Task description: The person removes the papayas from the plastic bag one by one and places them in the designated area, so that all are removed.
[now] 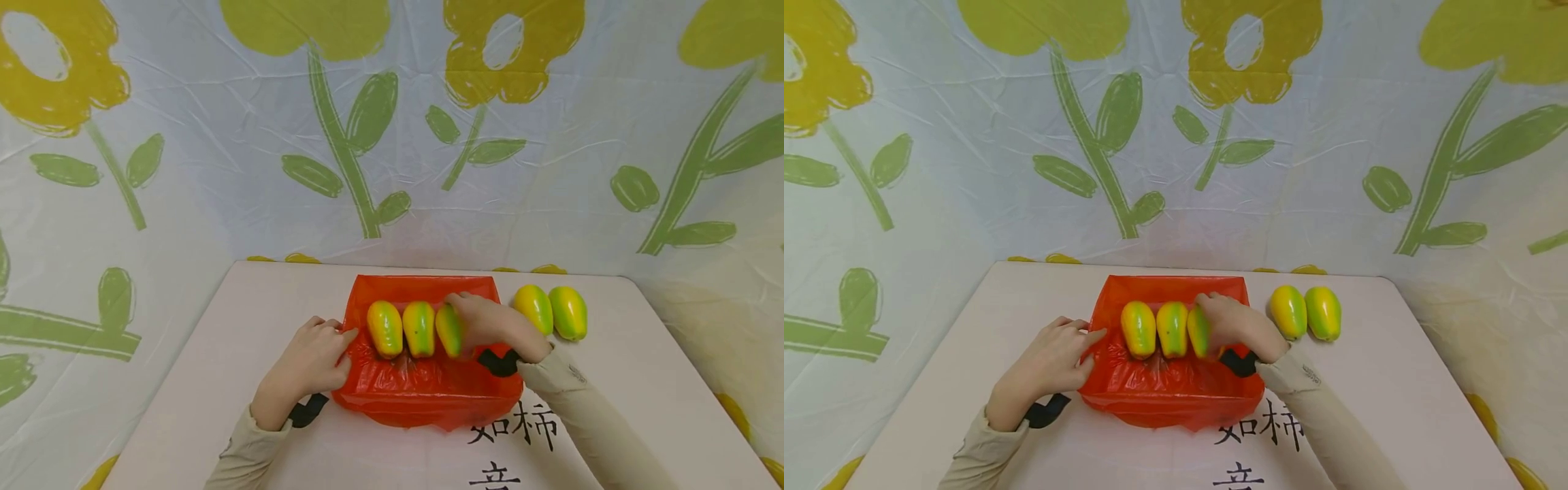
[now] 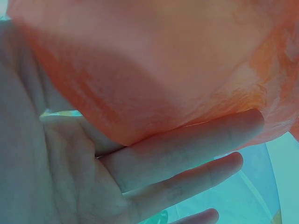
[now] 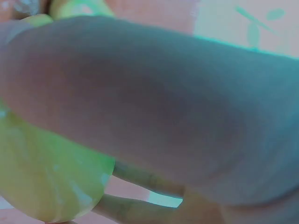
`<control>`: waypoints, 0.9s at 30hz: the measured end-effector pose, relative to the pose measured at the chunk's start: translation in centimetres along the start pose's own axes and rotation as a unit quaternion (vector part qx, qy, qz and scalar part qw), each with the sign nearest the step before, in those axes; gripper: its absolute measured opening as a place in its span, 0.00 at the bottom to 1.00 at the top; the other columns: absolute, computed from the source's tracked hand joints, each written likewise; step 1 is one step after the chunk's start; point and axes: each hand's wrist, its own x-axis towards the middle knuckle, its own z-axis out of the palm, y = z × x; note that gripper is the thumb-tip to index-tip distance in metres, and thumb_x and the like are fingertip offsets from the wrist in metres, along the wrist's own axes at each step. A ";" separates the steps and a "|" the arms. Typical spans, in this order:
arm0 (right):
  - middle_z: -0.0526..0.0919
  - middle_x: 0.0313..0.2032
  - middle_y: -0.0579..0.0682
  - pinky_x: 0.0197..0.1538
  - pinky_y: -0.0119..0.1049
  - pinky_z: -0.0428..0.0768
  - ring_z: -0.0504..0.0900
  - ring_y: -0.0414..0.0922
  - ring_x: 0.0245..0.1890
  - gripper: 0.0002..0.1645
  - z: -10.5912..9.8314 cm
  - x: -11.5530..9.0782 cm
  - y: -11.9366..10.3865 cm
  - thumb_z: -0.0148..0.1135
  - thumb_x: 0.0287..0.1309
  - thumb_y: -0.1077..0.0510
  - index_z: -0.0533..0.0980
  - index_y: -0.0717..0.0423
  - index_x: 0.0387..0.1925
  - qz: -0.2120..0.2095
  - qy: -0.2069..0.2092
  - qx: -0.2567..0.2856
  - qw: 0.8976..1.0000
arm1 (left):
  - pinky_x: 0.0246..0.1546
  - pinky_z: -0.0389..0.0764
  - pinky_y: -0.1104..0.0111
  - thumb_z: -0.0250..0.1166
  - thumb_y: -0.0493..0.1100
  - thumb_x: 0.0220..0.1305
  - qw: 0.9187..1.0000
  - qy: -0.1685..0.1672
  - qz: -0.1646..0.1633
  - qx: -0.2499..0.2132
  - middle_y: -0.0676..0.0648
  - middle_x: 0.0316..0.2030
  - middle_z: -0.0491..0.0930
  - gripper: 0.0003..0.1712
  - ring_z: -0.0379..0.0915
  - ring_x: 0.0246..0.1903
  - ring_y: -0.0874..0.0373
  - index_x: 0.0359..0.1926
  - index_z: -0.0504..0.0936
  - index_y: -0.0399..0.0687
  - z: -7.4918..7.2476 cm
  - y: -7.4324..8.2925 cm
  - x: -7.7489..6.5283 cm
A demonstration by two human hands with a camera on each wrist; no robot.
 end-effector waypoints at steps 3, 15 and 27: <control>0.72 0.62 0.58 0.57 0.53 0.76 0.73 0.55 0.55 0.53 0.0 -0.9 0.5 0.81 0.38 0.61 0.64 0.58 0.68 -0.036 0.026 0.027 0.999 | 0.49 0.74 0.52 0.60 0.41 0.53 1.000 -0.003 -0.003 0.000 0.44 0.32 0.86 0.22 0.79 0.46 0.46 0.49 0.86 0.39 0.0 0.0 0.0; 0.70 0.66 0.56 0.62 0.59 0.71 0.70 0.57 0.62 0.54 0.4 -4.1 1.9 0.80 0.41 0.62 0.63 0.58 0.71 -0.111 0.104 0.118 0.981 | 0.50 0.74 0.51 0.61 0.41 0.53 1.000 -0.009 -0.006 -0.007 0.43 0.34 0.87 0.22 0.79 0.46 0.46 0.50 0.85 0.39 0.1 0.0 0.1; 0.72 0.64 0.55 0.61 0.61 0.70 0.69 0.57 0.62 0.56 0.9 -5.8 3.3 0.81 0.41 0.55 0.62 0.51 0.71 -0.135 0.143 0.183 0.963 | 0.50 0.74 0.51 0.61 0.41 0.53 1.000 0.000 -0.001 0.000 0.44 0.32 0.87 0.22 0.79 0.45 0.46 0.49 0.86 0.39 0.2 -0.1 0.0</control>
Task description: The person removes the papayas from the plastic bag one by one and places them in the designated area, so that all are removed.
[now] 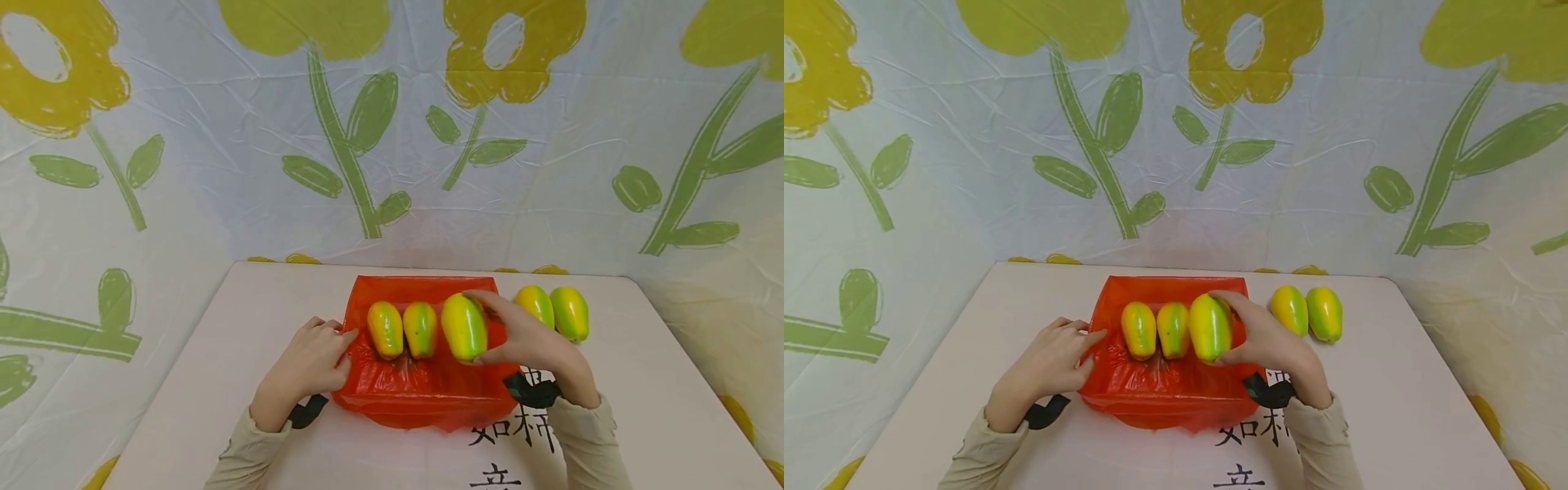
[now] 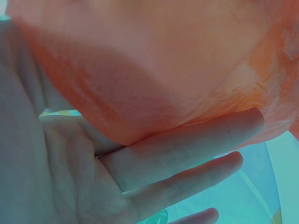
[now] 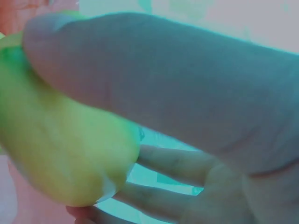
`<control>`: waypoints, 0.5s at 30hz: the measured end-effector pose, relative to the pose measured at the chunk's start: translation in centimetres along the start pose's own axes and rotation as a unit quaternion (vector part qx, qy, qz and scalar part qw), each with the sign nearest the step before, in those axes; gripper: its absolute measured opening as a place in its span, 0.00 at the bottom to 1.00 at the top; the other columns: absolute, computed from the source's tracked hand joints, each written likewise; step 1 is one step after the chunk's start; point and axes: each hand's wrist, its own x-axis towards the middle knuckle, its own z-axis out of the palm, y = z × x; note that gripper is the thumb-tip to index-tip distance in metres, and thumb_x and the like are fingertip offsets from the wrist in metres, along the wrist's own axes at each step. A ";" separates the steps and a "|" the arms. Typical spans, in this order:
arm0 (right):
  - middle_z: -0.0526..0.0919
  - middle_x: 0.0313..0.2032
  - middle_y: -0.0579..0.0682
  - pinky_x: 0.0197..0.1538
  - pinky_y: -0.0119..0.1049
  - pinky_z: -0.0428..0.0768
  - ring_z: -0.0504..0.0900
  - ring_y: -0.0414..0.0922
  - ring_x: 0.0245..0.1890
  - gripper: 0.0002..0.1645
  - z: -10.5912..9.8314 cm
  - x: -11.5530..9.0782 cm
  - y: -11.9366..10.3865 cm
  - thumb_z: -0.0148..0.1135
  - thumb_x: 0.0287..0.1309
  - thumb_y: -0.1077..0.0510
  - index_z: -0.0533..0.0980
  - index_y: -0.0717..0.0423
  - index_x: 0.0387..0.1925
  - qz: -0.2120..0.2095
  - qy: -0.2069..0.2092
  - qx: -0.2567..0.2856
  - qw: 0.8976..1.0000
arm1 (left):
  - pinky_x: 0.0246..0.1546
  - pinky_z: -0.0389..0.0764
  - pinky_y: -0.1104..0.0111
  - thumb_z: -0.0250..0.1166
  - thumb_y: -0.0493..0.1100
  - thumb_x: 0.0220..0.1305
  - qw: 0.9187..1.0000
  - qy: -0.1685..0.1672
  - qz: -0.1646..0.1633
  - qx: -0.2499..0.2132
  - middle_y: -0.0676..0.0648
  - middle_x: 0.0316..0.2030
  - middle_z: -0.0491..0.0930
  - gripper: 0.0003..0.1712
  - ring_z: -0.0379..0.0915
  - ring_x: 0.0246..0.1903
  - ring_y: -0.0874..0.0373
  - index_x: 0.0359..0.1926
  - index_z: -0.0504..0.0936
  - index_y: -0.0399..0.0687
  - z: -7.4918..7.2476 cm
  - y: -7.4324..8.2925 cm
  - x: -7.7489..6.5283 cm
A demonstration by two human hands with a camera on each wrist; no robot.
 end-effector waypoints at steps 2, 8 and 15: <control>0.71 0.64 0.54 0.61 0.61 0.70 0.69 0.58 0.62 0.55 -0.1 -0.2 0.2 0.81 0.41 0.55 0.62 0.51 0.71 -0.008 0.003 0.012 1.000 | 0.50 0.74 0.51 0.61 0.41 0.53 1.000 -0.001 0.000 0.000 0.44 0.32 0.86 0.22 0.79 0.45 0.47 0.49 0.86 0.40 0.0 0.0 0.0; 0.71 0.64 0.54 0.61 0.61 0.71 0.70 0.60 0.63 0.54 -0.5 -0.8 0.6 0.81 0.42 0.55 0.62 0.53 0.71 -0.021 0.013 0.034 0.999 | 0.50 0.74 0.51 0.61 0.41 0.53 1.000 -0.005 0.000 -0.002 0.44 0.31 0.86 0.22 0.79 0.44 0.46 0.49 0.86 0.39 0.1 0.0 0.0; 0.65 0.68 0.55 0.64 0.68 0.61 0.64 0.64 0.66 0.57 -1.3 -1.6 1.6 0.80 0.43 0.57 0.59 0.50 0.73 -0.016 0.016 0.093 0.995 | 0.51 0.74 0.51 0.61 0.41 0.53 1.000 -0.010 -0.005 0.000 0.45 0.30 0.86 0.22 0.79 0.46 0.46 0.50 0.85 0.40 0.0 0.1 0.1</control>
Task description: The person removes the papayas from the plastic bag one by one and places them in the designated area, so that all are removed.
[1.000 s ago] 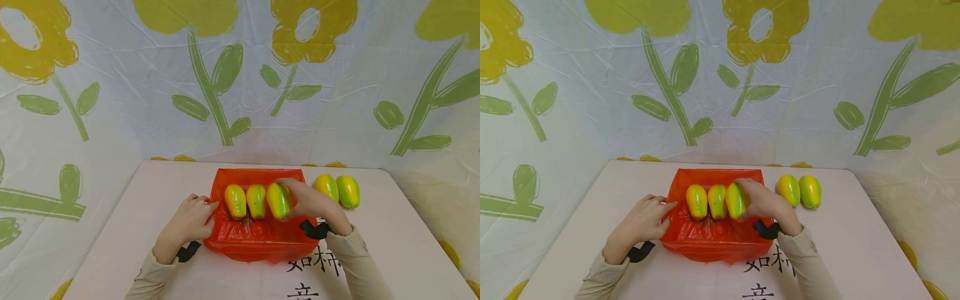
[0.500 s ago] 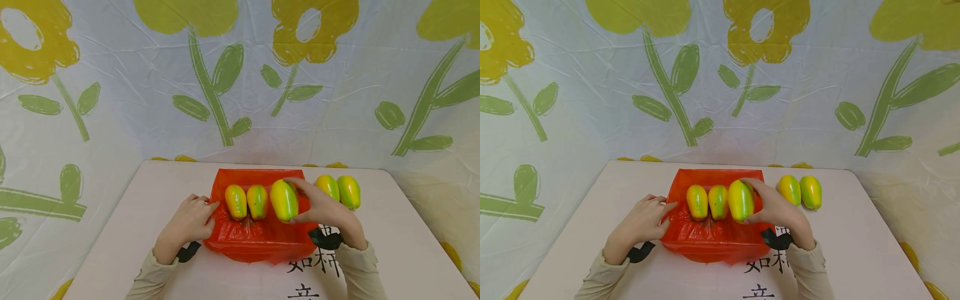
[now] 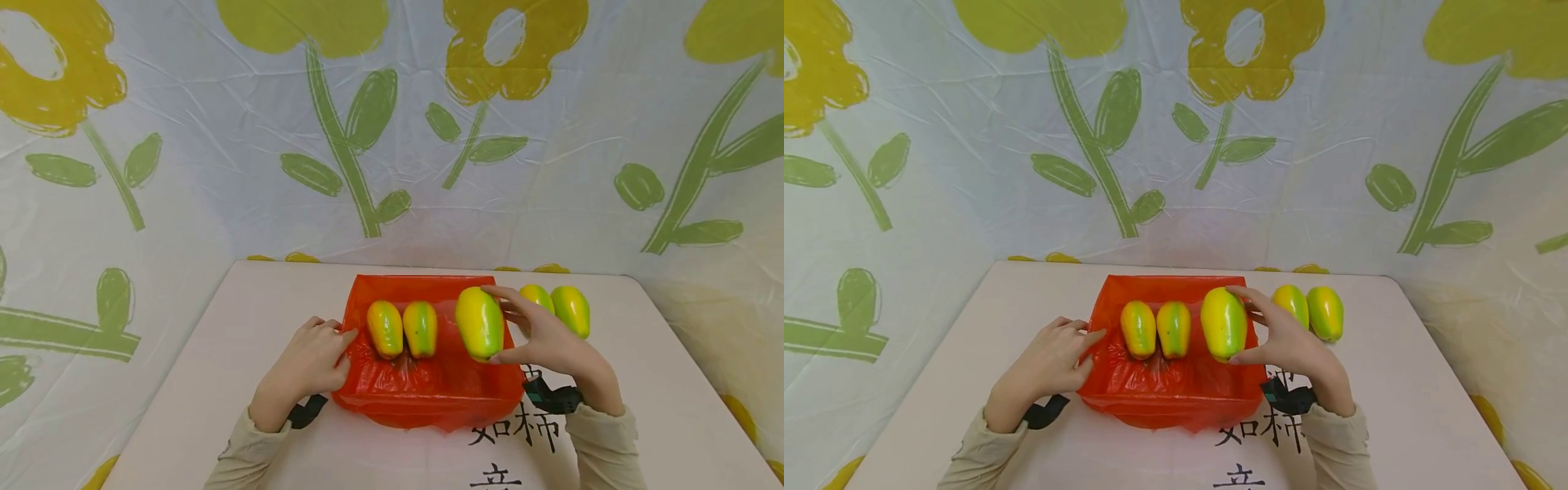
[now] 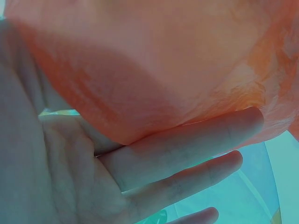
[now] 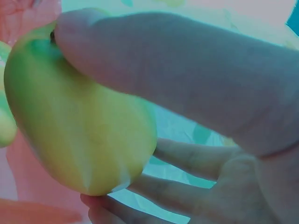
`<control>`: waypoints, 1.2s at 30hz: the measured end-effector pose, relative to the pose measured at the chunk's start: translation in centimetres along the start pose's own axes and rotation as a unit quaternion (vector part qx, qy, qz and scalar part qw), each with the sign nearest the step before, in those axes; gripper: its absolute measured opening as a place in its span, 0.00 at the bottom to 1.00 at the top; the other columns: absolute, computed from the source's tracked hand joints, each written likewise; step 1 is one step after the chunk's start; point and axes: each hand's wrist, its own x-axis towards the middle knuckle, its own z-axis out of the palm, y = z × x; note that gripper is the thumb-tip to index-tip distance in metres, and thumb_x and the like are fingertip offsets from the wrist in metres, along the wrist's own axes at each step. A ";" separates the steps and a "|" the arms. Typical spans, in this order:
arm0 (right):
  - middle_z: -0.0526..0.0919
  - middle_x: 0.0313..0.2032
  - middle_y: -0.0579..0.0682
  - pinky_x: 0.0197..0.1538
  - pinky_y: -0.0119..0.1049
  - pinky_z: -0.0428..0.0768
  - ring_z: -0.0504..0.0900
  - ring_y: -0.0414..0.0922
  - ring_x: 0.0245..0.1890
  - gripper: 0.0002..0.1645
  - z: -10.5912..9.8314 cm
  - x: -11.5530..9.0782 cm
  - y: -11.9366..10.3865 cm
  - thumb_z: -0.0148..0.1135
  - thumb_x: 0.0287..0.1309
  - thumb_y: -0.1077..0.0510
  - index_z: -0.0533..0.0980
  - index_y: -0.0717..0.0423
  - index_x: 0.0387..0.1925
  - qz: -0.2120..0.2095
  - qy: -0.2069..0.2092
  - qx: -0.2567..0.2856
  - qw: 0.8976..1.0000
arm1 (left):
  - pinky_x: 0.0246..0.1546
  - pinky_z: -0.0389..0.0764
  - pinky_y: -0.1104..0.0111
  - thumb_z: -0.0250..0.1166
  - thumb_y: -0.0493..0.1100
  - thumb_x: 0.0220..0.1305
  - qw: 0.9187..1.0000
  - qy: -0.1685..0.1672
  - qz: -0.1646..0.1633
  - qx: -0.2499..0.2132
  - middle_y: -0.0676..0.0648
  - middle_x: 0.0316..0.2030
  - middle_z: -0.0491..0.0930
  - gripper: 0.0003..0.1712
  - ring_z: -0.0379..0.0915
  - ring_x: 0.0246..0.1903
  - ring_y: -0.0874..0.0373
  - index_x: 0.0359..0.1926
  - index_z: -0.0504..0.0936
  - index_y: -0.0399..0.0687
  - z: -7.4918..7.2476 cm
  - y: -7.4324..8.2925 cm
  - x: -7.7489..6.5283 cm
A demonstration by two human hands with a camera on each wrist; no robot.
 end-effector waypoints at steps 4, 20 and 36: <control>0.62 0.69 0.53 0.64 0.70 0.60 0.63 0.64 0.67 0.58 -0.7 -0.6 0.4 0.79 0.43 0.57 0.58 0.44 0.74 0.009 0.006 0.016 1.000 | 0.51 0.74 0.51 0.60 0.41 0.53 1.000 -0.001 0.000 -0.002 0.45 0.29 0.86 0.23 0.79 0.46 0.46 0.50 0.85 0.39 -0.1 0.0 0.0; 0.63 0.68 0.52 0.55 0.29 0.74 0.69 0.53 0.63 0.59 -3.3 -2.3 1.6 0.77 0.46 0.64 0.55 0.47 0.76 -0.035 0.044 -0.013 0.998 | 0.51 0.74 0.50 0.61 0.42 0.53 1.000 -0.001 0.002 0.000 0.44 0.33 0.87 0.23 0.79 0.47 0.46 0.50 0.85 0.39 -0.3 -0.1 -0.1; 0.60 0.72 0.54 0.54 0.18 0.70 0.67 0.28 0.59 0.61 -5.5 -3.9 3.4 0.79 0.40 0.68 0.57 0.53 0.75 -0.047 0.112 -0.047 0.992 | 0.52 0.74 0.50 0.61 0.42 0.53 1.000 -0.006 -0.003 -0.004 0.44 0.34 0.87 0.24 0.79 0.47 0.46 0.51 0.85 0.39 -0.3 0.0 -0.1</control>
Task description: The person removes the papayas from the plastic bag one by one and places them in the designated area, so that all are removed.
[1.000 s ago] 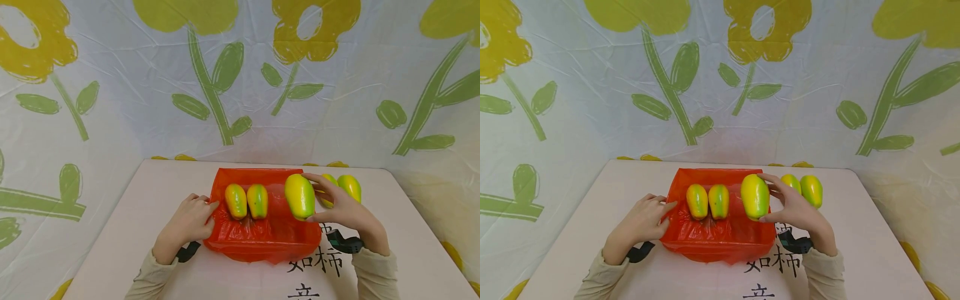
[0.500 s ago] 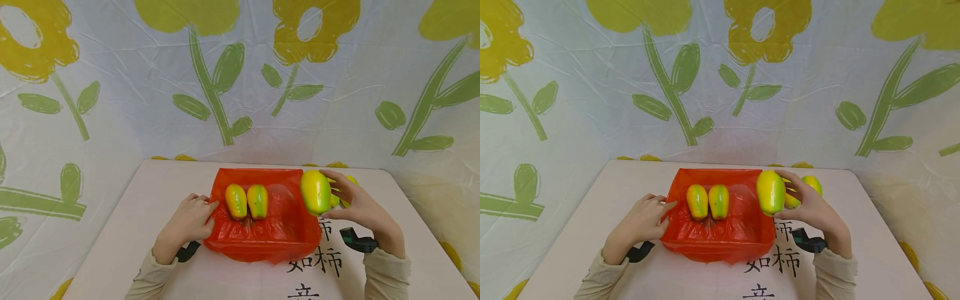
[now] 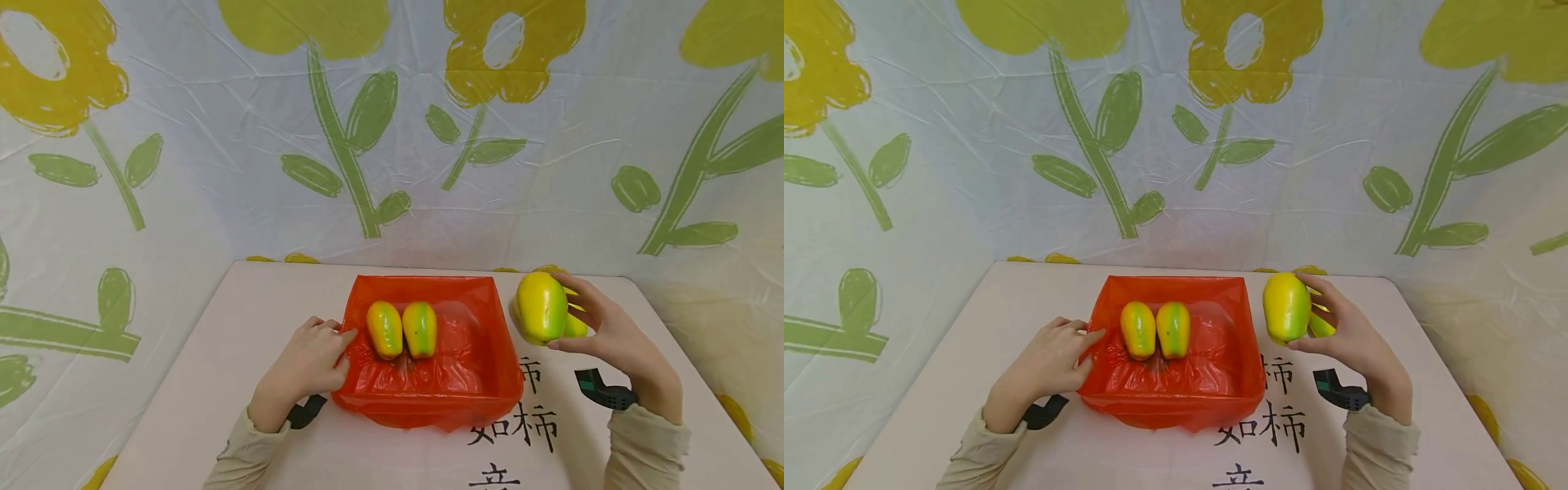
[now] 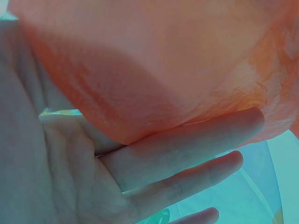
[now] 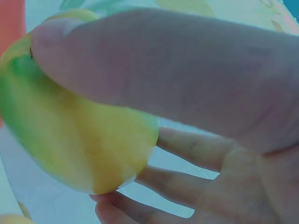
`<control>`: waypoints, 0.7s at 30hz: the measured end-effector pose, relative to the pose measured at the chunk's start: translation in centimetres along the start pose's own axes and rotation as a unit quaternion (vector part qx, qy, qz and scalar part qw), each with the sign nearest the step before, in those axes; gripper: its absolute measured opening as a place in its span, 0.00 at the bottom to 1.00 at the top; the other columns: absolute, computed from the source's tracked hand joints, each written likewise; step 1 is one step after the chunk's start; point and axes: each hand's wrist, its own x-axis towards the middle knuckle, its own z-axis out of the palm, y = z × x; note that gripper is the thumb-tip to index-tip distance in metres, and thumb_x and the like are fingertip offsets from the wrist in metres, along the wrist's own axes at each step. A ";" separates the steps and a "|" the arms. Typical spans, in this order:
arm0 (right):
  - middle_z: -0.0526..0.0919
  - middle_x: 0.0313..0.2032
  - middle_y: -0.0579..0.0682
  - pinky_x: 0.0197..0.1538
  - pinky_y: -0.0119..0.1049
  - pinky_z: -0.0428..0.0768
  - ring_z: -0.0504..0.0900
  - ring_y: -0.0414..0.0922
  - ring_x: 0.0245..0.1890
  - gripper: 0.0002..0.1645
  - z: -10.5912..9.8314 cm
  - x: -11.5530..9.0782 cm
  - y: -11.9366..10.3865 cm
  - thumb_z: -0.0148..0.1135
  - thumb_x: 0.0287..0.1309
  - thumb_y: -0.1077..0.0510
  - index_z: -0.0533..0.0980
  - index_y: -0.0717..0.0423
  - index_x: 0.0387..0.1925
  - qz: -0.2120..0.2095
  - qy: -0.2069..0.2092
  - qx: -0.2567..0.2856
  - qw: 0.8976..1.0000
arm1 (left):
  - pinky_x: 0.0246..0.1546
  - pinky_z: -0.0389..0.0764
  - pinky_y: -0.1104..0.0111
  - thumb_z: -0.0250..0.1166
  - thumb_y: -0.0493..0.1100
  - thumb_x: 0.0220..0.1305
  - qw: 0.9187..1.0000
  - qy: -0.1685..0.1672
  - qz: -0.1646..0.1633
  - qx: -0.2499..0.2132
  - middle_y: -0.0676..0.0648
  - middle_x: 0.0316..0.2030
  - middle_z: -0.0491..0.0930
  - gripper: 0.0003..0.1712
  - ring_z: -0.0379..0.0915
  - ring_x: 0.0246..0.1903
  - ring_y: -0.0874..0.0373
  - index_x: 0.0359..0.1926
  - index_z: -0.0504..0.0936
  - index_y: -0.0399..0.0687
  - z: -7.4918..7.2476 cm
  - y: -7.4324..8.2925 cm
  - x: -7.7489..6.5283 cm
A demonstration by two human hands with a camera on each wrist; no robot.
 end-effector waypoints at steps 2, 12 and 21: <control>0.61 0.72 0.53 0.53 0.18 0.70 0.66 0.27 0.59 0.61 -0.2 -0.1 0.3 0.79 0.41 0.68 0.56 0.52 0.76 0.007 0.005 -0.005 1.000 | 0.52 0.73 0.50 0.60 0.42 0.53 1.000 0.000 0.000 -0.001 0.44 0.35 0.87 0.24 0.79 0.47 0.46 0.51 0.85 0.39 0.0 0.0 0.0; 0.59 0.72 0.52 0.51 0.15 0.68 0.67 0.40 0.63 0.62 -1.6 -1.1 1.8 0.77 0.44 0.66 0.53 0.46 0.77 0.067 0.024 -0.020 0.997 | 0.51 0.74 0.50 0.60 0.41 0.52 1.000 0.006 0.003 0.003 0.44 0.33 0.87 0.23 0.79 0.46 0.46 0.50 0.85 0.40 0.1 0.0 0.0; 0.57 0.71 0.50 0.49 0.14 0.69 0.66 0.35 0.62 0.62 -2.6 -1.9 3.1 0.76 0.48 0.63 0.51 0.42 0.78 0.093 0.042 -0.024 0.995 | 0.51 0.74 0.51 0.61 0.42 0.52 1.000 0.010 0.005 0.006 0.44 0.32 0.87 0.23 0.79 0.46 0.46 0.50 0.85 0.40 0.1 0.0 0.0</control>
